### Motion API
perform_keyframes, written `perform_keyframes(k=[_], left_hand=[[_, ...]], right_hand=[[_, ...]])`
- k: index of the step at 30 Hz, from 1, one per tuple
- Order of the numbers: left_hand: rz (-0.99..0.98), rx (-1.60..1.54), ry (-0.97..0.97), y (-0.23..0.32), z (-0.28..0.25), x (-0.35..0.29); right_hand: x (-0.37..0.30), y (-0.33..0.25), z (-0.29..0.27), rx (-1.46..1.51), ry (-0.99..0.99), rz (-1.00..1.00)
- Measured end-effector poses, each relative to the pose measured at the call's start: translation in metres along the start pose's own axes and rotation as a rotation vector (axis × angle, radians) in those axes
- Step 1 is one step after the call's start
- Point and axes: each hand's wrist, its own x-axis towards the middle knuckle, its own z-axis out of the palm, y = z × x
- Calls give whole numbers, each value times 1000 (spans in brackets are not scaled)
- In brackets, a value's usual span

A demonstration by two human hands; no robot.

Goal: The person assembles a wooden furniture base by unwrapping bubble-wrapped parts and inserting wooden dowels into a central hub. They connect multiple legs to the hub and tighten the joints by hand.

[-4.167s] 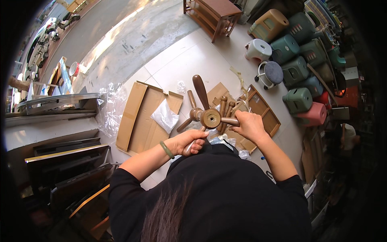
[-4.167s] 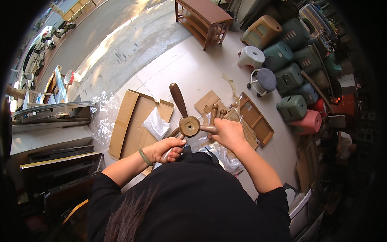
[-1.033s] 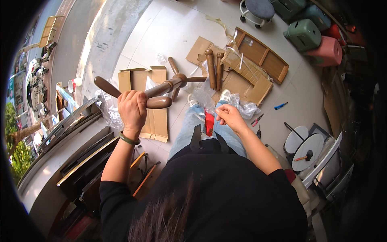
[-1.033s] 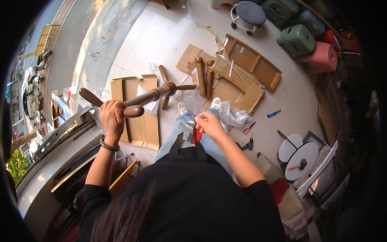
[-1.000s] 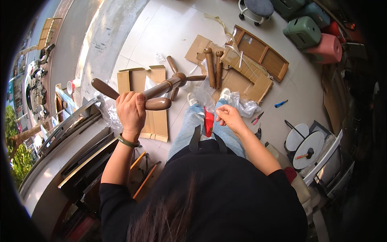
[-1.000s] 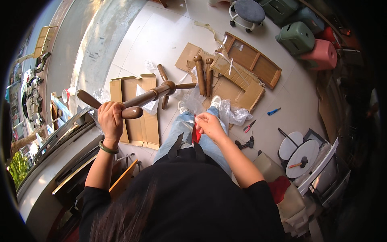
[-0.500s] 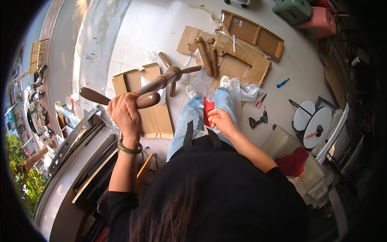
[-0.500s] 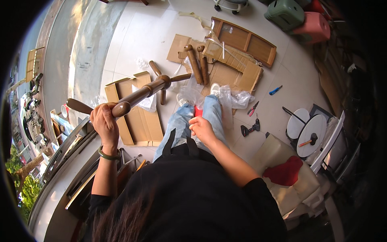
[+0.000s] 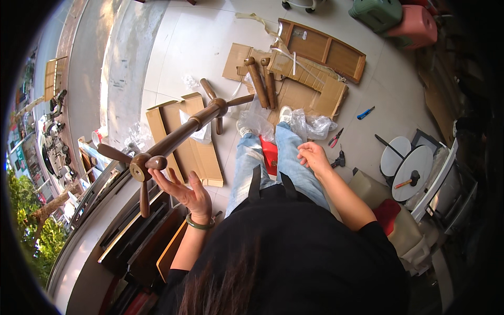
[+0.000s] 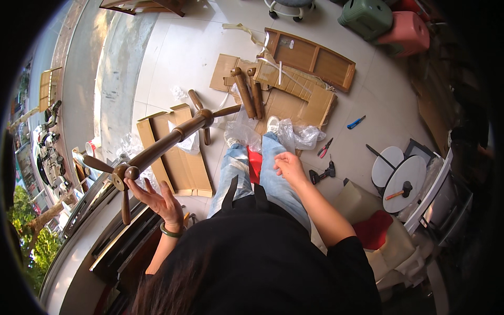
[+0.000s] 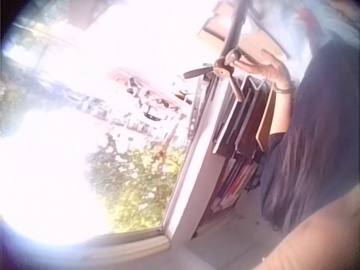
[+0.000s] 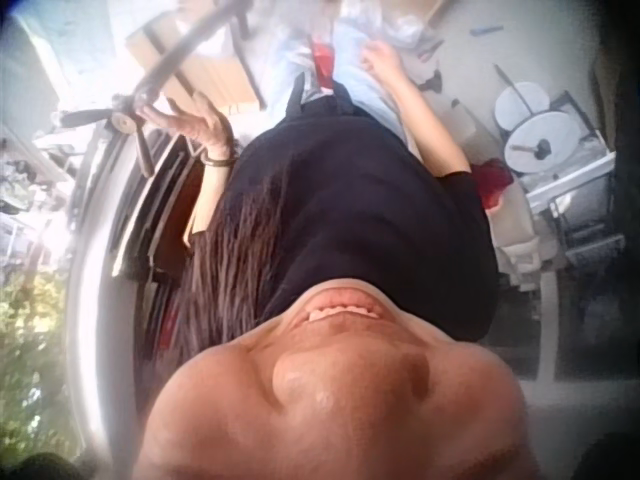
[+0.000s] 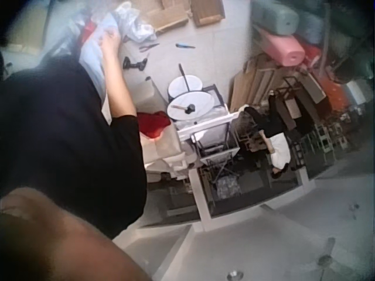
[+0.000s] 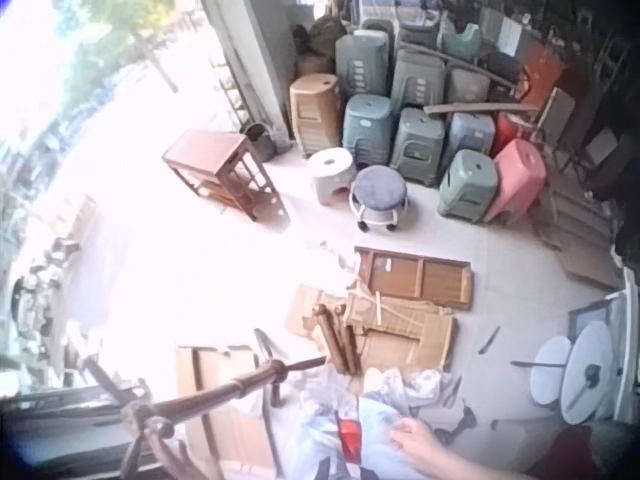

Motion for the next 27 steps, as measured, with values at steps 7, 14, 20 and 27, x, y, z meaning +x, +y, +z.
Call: perform_keyframes(k=[7,14,20,27], left_hand=[[-176,118,-900,2,36,-45],[-210,20,-1420,-13,87,-15],[-538,-138,-1222,-43,120,4],[-822,-275,-1171,-62,147,-14]], right_hand=[[17,6,-12,57,-54,22],[23,8,-10,81,54,-64],[44,35,27,74,13,-14],[83,51,70,60,-67,-98]])
